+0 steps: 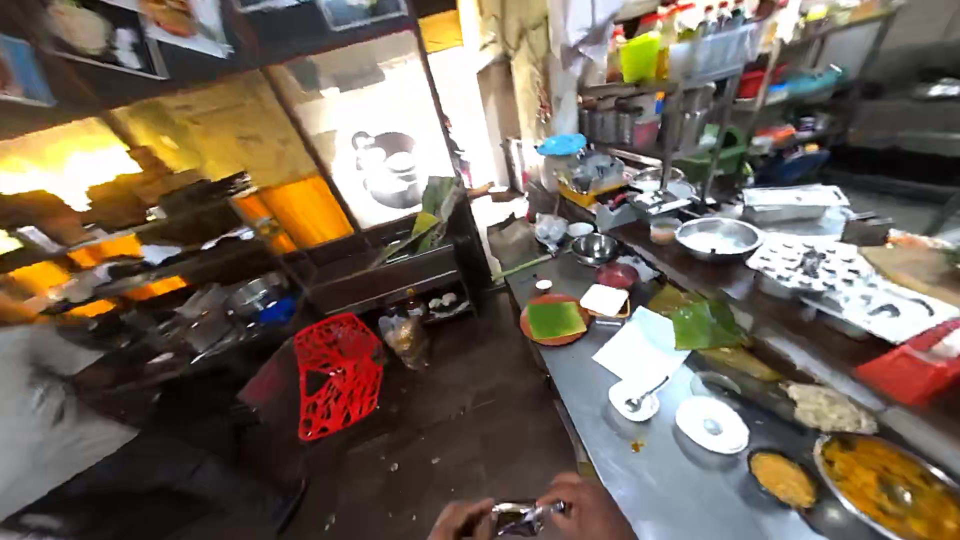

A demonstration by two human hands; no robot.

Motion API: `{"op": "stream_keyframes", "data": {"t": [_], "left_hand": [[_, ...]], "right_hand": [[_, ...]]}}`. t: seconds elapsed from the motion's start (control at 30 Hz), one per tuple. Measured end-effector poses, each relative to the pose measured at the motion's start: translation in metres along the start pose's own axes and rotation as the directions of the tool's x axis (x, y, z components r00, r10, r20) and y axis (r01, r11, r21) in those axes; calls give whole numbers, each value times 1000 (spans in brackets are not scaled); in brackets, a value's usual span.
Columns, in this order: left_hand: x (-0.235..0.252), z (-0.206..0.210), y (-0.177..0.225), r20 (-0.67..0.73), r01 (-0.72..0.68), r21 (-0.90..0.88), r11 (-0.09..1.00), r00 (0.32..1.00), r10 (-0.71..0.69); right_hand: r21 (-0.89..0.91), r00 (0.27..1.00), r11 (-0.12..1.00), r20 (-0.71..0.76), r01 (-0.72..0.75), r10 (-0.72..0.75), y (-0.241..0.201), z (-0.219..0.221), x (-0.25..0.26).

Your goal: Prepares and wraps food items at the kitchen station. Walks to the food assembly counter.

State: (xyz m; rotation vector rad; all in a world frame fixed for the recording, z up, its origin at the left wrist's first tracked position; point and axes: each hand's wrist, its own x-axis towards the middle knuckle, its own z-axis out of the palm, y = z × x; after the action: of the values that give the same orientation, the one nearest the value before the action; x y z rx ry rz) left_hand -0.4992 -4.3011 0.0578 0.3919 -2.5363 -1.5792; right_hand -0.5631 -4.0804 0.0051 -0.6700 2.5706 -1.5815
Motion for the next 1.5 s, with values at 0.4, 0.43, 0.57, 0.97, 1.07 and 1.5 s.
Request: {"op": "stream_keyframes", "data": {"t": [0.4, 0.43, 0.57, 0.97, 1.07, 1.5], "left_hand": [[416, 20, -36, 332, -187, -316, 930, 896, 293], [445, 24, -30, 372, -169, -328, 929, 881, 292], [569, 51, -11, 389, -240, -268, 933, 859, 333], [895, 147, 73, 650, -716, -100, 690, 478, 591], [946, 192, 99, 702, -768, -96, 633, 398, 590], [1059, 315, 140, 868, -619, -190, 762, 257, 425]], "right_hand": [[-60, 998, 998, 60, -25, 29, 31, -6, 388], [-69, 999, 998, 38, -15, 17, 37, -8, 413], [-57, 995, 996, 78, 70, -65, 64, -24, 516], [-196, 447, 531, -801, -825, 398, 239, -407, 596], [-198, 339, 344, -842, -918, 420, 315, -496, 582], [-321, 218, -15, -675, -947, 705, 425, -575, 617]]}}
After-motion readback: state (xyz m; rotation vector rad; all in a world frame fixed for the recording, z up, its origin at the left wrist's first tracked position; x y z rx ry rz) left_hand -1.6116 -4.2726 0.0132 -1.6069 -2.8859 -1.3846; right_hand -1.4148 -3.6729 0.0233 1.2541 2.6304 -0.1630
